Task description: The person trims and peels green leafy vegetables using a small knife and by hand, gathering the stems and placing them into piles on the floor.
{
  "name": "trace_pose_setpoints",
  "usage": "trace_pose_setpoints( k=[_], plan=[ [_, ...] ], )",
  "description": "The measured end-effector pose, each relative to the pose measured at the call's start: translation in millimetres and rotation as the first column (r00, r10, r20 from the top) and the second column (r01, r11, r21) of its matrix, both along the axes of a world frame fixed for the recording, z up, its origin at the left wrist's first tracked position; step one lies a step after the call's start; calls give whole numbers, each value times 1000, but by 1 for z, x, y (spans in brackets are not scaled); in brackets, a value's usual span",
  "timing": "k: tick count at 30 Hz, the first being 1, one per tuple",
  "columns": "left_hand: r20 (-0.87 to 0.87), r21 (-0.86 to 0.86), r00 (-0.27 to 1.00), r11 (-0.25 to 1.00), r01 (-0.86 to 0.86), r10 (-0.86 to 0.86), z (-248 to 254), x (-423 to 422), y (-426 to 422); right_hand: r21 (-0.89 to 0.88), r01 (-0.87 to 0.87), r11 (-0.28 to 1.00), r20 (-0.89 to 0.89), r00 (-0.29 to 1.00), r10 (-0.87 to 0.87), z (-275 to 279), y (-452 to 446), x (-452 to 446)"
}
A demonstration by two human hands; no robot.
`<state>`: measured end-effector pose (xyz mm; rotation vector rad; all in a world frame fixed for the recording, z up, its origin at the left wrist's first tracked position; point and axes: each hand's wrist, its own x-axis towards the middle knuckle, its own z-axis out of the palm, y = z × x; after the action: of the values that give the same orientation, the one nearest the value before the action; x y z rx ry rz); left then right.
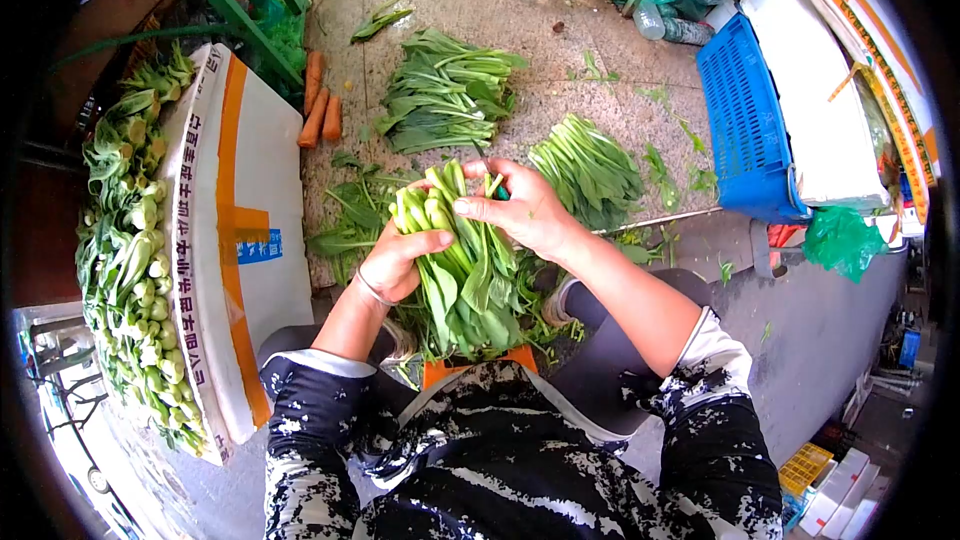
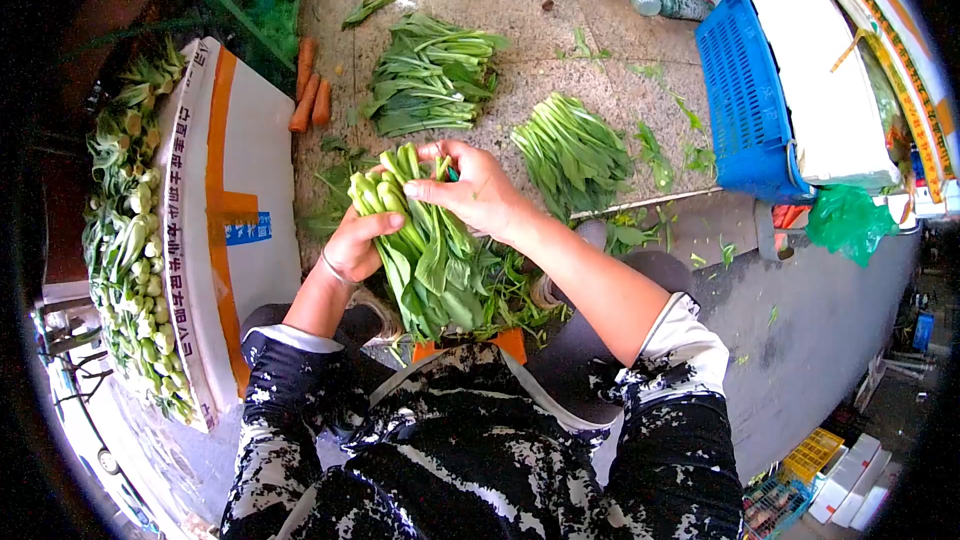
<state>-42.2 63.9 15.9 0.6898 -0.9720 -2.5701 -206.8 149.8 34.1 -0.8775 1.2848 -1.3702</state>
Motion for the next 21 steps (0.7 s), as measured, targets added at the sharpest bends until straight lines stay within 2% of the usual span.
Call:
trace_pose_setpoints(
  k=[1, 2, 3, 4, 5, 7, 9, 11, 13, 15, 17, 19, 21],
  plan=[
    [-39, 0, 999, 1000, -29, 29, 3, -2, 1, 28, -38, 999, -4, 999, 38, -2, -1, -2],
    [-12, 55, 998, 996, 63, -63, -9, 4, -5, 38, -32, 999, -78, 996, 35, -6, 0, -2],
    [-28, 62, 996, 995, 83, -81, -7, 5, -5, 48, -20, 999, -158, 987, 28, -6, 1, -2],
    [-10, 26, 996, 996, 85, -85, -7, 6, -5, 93, -37, 995, -156, 986, 51, 0, 1, -2],
    [5, -10, 996, 996, 87, -87, -8, 7, -5, 62, -11, 998, -190, 981, 23, -4, 1, -2],
    [29, -15, 996, 997, 81, -80, -8, 7, -4, 70, 49, 996, -254, 967, -30, 5, 2, 2],
    [15, -8, 994, 994, 112, -112, -15, 7, -4, 76, 17, 997, -275, 961, 5, -5, 1, 0],
    [-13, 13, 993, 993, 118, -118, -9, 6, -2, 52, 39, 998, -90, 995, -35, -4, 0, 2],
    [-73, 106, 991, 987, 120, -112, 0, 3, -2, 133, 56, 990, 103, 992, -70, 3, 1, 3],
    [-97, 118, 991, 988, 102, -91, 2, 3, 0, 127, 55, 990, 116, 991, -70, 3, -1, 3],
    [-104, 136, 991, 986, 96, -82, -3, 4, 0, -5, 84, 996, -100, 991, -85, -8, -2, 3],
    [-98, 178, 994, 982, 63, -46, -7, 1, 0, 30, 91, 995, -119, 989, -87, -1, 0, 8],
    [-85, 224, 996, 974, 32, -13, -13, 0, 0, -22, 120, 992, -351, 929, -120, -6, -3, 11]
  ],
)
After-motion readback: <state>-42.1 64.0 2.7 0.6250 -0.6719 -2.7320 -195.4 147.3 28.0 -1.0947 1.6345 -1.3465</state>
